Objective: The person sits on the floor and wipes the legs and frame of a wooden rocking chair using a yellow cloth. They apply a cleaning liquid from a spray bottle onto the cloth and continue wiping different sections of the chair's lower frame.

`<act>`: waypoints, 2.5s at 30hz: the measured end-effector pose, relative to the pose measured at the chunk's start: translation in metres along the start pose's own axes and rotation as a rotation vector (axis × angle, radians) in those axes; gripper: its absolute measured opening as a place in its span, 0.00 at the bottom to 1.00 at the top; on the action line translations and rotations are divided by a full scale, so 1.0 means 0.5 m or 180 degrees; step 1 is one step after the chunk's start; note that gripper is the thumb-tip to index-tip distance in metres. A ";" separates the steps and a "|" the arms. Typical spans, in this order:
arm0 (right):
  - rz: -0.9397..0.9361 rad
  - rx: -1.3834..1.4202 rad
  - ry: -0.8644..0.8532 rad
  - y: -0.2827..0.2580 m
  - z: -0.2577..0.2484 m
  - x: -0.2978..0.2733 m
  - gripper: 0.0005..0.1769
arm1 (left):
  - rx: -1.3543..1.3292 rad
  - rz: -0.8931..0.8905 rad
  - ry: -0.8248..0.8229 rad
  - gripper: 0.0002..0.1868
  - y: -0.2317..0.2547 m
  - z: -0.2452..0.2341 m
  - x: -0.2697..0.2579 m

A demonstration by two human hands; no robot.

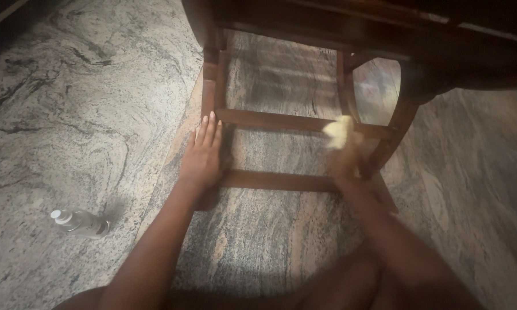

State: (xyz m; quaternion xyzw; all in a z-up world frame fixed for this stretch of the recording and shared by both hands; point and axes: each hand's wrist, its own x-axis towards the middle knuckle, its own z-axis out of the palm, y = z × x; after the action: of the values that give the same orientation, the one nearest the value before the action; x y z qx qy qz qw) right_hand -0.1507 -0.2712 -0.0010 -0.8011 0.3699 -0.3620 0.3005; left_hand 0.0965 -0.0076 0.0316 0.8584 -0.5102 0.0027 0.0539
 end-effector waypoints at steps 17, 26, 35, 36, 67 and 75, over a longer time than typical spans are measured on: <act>-0.1137 -0.2335 0.0079 0.045 -0.035 -0.012 0.31 | 0.0389 -0.0127 -0.0109 0.41 0.036 -0.025 -0.026; -0.1356 -0.2121 0.0557 0.033 -0.032 -0.027 0.28 | 0.0267 -0.0150 0.0226 0.41 0.014 0.035 -0.002; -0.1023 -0.1523 0.0329 0.072 0.001 0.010 0.29 | 0.0050 -0.0166 0.0268 0.43 0.011 0.038 0.007; -0.1217 -0.1421 0.0262 0.070 -0.006 0.008 0.28 | 0.0035 -0.0159 0.0304 0.44 0.010 0.038 0.009; -0.1016 -0.0301 0.0603 -0.162 0.322 -0.061 0.24 | -0.0075 -0.0049 0.0186 0.41 0.009 0.029 -0.001; -0.1559 -0.2712 -0.1220 -0.111 0.086 0.010 0.31 | 0.0122 0.0036 0.0276 0.40 -0.004 0.040 0.001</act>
State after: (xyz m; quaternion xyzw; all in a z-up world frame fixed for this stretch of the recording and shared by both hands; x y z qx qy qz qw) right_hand -0.0930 -0.2356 0.0184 -0.9671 0.2247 -0.0862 -0.0830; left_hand 0.0975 -0.0089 0.0118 0.8554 -0.5120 0.0500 0.0594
